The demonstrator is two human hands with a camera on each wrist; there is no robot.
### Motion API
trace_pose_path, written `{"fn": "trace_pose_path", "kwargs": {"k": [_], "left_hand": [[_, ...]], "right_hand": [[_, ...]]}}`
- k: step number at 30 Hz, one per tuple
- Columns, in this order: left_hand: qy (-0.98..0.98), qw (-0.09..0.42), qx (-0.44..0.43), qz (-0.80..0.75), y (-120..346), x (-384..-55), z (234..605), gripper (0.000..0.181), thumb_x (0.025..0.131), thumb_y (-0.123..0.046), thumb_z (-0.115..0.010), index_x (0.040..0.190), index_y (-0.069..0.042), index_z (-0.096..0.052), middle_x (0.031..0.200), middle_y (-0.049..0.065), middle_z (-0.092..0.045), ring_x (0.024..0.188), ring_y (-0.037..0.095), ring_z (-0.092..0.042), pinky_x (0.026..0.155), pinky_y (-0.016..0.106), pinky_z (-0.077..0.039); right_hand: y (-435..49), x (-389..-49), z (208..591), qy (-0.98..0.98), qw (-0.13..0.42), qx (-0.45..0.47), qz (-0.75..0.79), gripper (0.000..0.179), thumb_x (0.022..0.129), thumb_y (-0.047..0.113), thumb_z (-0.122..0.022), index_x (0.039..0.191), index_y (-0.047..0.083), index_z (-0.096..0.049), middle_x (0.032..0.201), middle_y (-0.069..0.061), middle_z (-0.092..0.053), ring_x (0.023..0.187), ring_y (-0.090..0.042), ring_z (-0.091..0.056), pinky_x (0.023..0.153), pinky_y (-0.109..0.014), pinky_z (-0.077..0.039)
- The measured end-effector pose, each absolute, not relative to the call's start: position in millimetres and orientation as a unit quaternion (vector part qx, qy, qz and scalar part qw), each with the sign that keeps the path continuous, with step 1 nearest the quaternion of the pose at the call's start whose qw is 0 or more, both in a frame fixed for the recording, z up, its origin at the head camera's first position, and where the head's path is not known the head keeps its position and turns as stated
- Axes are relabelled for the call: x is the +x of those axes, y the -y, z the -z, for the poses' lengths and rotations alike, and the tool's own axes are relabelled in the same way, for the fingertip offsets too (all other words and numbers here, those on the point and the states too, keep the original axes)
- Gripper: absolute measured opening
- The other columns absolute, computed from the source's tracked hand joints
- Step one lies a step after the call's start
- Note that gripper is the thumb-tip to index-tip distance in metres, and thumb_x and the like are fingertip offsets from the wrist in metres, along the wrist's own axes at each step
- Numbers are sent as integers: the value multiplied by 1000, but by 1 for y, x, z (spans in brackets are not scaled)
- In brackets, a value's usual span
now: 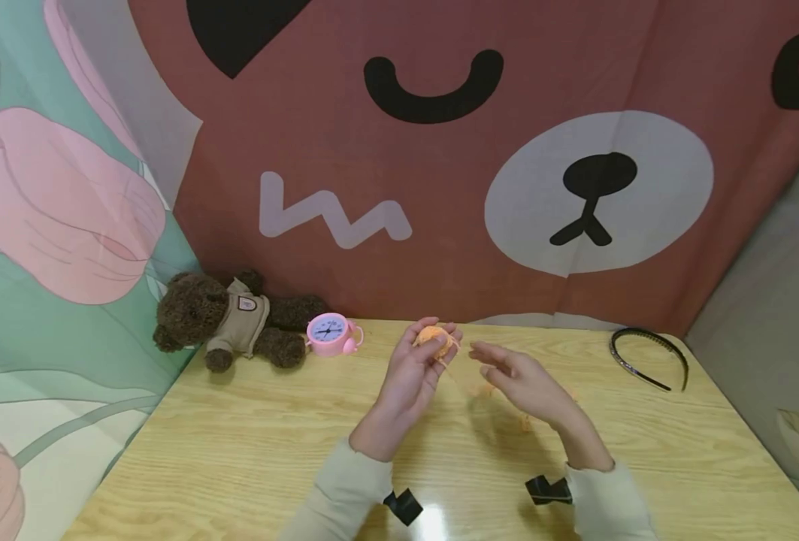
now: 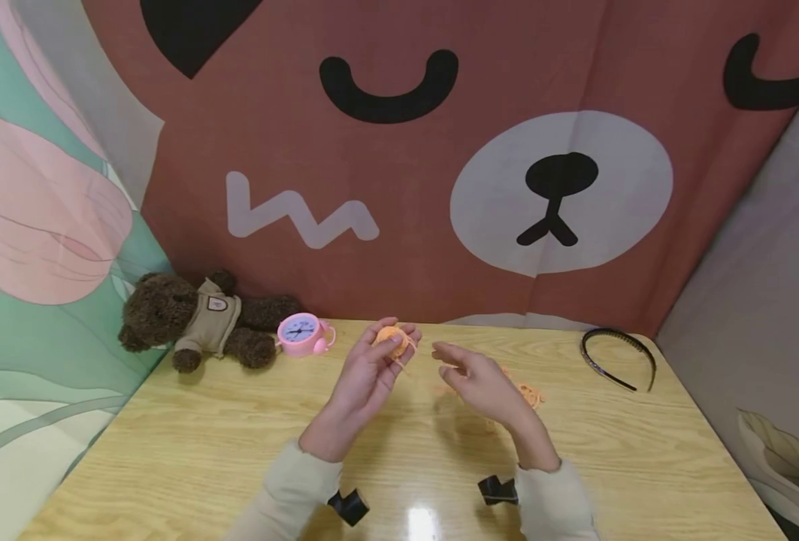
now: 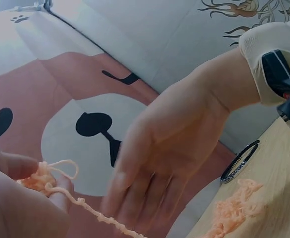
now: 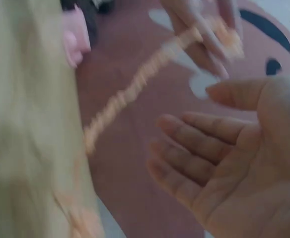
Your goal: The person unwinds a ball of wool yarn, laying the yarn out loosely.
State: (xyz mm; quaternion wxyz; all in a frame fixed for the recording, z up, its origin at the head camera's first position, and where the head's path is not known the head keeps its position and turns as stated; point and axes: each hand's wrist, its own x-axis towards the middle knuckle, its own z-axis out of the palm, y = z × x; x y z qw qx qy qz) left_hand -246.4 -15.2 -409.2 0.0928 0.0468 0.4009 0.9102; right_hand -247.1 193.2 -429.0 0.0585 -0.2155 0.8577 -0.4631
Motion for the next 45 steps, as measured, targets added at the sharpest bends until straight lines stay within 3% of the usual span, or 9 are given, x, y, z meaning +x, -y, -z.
{"fn": "trace_pose_path", "kwargs": {"k": [2, 5, 8, 11, 18, 30, 37, 41, 45], "left_hand": [[-405, 104, 54, -907, 14, -245, 409, 34, 101, 0, -56, 132, -9, -44, 129, 12, -59, 120, 21, -64, 99, 21, -56], [-409, 114, 59, -903, 13, -244, 409, 38, 101, 0, -55, 136, -8, -43, 131, 11, -58, 124, 21, -62, 99, 20, -55], [-414, 111, 49, -902, 15, -247, 409, 38, 103, -2, -54, 139, -6, -42, 130, 12, -58, 122, 21, -62, 100, 21, -55], [-412, 101, 32, -905, 18, -250, 410, 36, 104, -5, -53, 139, -2, -42, 127, 13, -58, 114, 19, -64, 100, 22, -56], [-392, 94, 6, -915, 22, -256, 412, 30, 107, -7, -48, 136, -3, -42, 118, 10, -61, 107, 17, -67, 99, 25, -57], [-361, 42, -33, -931, 20, -262, 415, 4, 106, -15, -54, 106, -14, -51, 104, 5, -62, 97, 16, -66, 88, 23, -60], [-308, 124, -45, -942, 22, -259, 415, 16, 110, -18, -43, 120, -6, -48, 115, 13, -56, 104, 19, -66, 95, 25, -59], [-286, 182, -37, -940, 21, -258, 415, 20, 109, -22, -47, 119, -5, -47, 115, 14, -54, 106, 20, -65, 100, 26, -57], [-318, 187, -15, -929, 19, -257, 413, 23, 106, -9, -52, 126, -3, -44, 113, 13, -56, 106, 19, -65, 101, 25, -56]], "right_hand": [[-181, -246, 431, -840, 92, -243, 477, 53, 108, 30, -50, 153, 4, -41, 147, -21, -54, 134, -38, -55, 105, -51, -54], [-172, -243, 431, -826, 112, -267, 483, 42, 108, 30, -50, 141, 6, -57, 119, -17, -70, 111, -28, -67, 89, -39, -60], [-175, -241, 426, -823, 94, -256, 499, 30, 109, 29, -48, 117, 9, -70, 80, -8, -65, 72, -14, -60, 62, -27, -53], [-186, -240, 420, -821, 40, -223, 525, 31, 109, 28, -47, 107, 8, -71, 78, -2, -60, 61, -11, -52, 57, -26, -51], [-207, -241, 411, -799, -71, -169, 573, 37, 110, 31, -45, 112, 1, -68, 70, -6, -53, 70, -25, -58, 79, -29, -61], [-215, -239, 404, -791, -113, -115, 590, 38, 109, 36, -46, 108, 6, -69, 66, -2, -53, 71, -28, -61, 75, -26, -61], [-215, -238, 402, -783, -122, -109, 600, 37, 109, 35, -46, 109, 5, -69, 66, -3, -53, 68, -28, -58, 74, -25, -61], [-215, -239, 404, -784, -123, -103, 599, 37, 108, 36, -46, 109, 6, -69, 66, -2, -53, 67, -26, -58, 74, -26, -61], [-217, -240, 404, -789, -126, -102, 592, 39, 108, 36, -46, 110, 5, -69, 66, -3, -54, 68, -28, -59, 75, -25, -61]]}}
